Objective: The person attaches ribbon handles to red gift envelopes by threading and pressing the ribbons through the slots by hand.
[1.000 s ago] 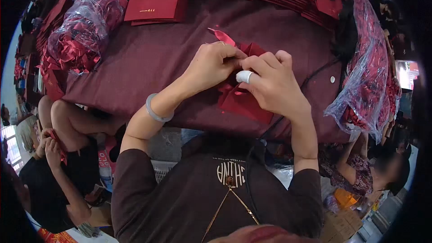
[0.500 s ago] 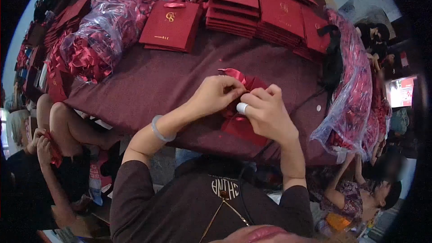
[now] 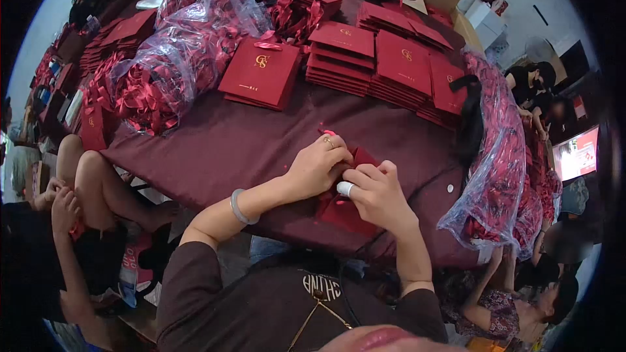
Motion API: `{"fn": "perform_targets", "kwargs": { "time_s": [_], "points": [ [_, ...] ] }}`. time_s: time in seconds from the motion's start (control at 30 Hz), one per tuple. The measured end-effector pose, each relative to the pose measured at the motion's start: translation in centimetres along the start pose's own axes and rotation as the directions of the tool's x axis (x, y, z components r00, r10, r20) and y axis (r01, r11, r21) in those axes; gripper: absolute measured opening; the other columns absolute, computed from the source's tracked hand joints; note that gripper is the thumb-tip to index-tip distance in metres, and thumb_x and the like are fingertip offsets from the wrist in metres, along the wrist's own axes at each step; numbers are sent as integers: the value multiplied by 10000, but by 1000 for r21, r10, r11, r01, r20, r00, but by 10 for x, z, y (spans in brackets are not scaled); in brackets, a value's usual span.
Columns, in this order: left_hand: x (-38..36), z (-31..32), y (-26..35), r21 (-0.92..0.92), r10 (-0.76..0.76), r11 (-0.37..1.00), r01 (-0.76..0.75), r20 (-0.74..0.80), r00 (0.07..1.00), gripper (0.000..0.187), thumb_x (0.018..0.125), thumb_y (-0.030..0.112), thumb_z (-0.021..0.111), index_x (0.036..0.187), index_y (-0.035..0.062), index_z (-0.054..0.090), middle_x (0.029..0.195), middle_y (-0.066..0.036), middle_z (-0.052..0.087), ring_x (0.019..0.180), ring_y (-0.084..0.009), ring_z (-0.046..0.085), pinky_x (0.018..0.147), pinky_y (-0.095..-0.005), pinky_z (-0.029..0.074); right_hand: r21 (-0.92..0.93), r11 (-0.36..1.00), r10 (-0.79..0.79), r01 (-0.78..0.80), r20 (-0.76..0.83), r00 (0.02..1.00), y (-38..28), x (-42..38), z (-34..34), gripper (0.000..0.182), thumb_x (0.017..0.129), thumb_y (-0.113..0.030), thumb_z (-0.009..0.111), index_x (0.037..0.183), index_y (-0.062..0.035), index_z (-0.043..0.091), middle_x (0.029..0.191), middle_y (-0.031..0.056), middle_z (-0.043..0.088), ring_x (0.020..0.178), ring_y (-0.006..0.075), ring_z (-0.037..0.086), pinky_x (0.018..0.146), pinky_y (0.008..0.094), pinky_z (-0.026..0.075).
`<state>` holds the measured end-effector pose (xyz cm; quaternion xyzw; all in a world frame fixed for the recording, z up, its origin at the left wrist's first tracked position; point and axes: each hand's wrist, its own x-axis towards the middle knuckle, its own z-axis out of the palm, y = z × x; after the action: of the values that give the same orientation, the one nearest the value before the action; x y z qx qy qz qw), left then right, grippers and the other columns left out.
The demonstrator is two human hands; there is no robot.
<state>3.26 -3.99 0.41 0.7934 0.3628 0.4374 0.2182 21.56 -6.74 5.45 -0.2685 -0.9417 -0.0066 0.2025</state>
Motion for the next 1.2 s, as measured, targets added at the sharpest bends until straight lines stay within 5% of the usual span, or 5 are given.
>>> {"fn": "perform_targets", "kwargs": {
  "time_s": [0.47,0.67,0.8,0.97,1.2],
  "points": [
    [26,-62,-42,101,5,995,18,-224,974,107,739,-18,629,807,1,549,830,-122,538,822,-288,537,732,-343,442,-6,983,181,-181,6,983,24,-9,-18,121,700,-100,654,812,-142,636,897,-46,604,903,171,518,813,378,292],
    [17,-49,-55,-357,-311,863,357,181,933,234,803,44,652,1004,2,541,916,-83,528,879,-182,563,799,-288,466,106,967,230,-232,32,973,34,-12,-3,159,745,-65,632,887,-135,638,1184,23,529,963,208,508,894,383,305],
    [17,-37,-33,133,-87,987,89,-24,996,275,784,128,704,982,14,551,922,-99,526,868,-252,539,756,-320,462,568,764,371,-306,1,929,49,-15,4,298,838,-81,596,1136,-102,609,1266,81,489,986,237,526,920,358,388],
    [21,-54,-10,-44,-380,860,509,611,695,299,745,233,752,900,15,619,809,-94,582,743,-242,556,684,-327,465,456,678,565,-576,177,806,70,-47,-4,908,712,-386,766,1408,-31,302,1384,162,386,1237,301,425,1052,380,321],
    [8,-40,-14,-192,31,964,187,774,632,427,712,368,753,871,-17,659,805,-143,628,801,-280,600,720,-362,474,134,850,468,-509,253,847,44,-60,41,1168,696,-649,639,1448,29,57,1507,223,102,1409,363,66,1132,500,34]
  ]
}}
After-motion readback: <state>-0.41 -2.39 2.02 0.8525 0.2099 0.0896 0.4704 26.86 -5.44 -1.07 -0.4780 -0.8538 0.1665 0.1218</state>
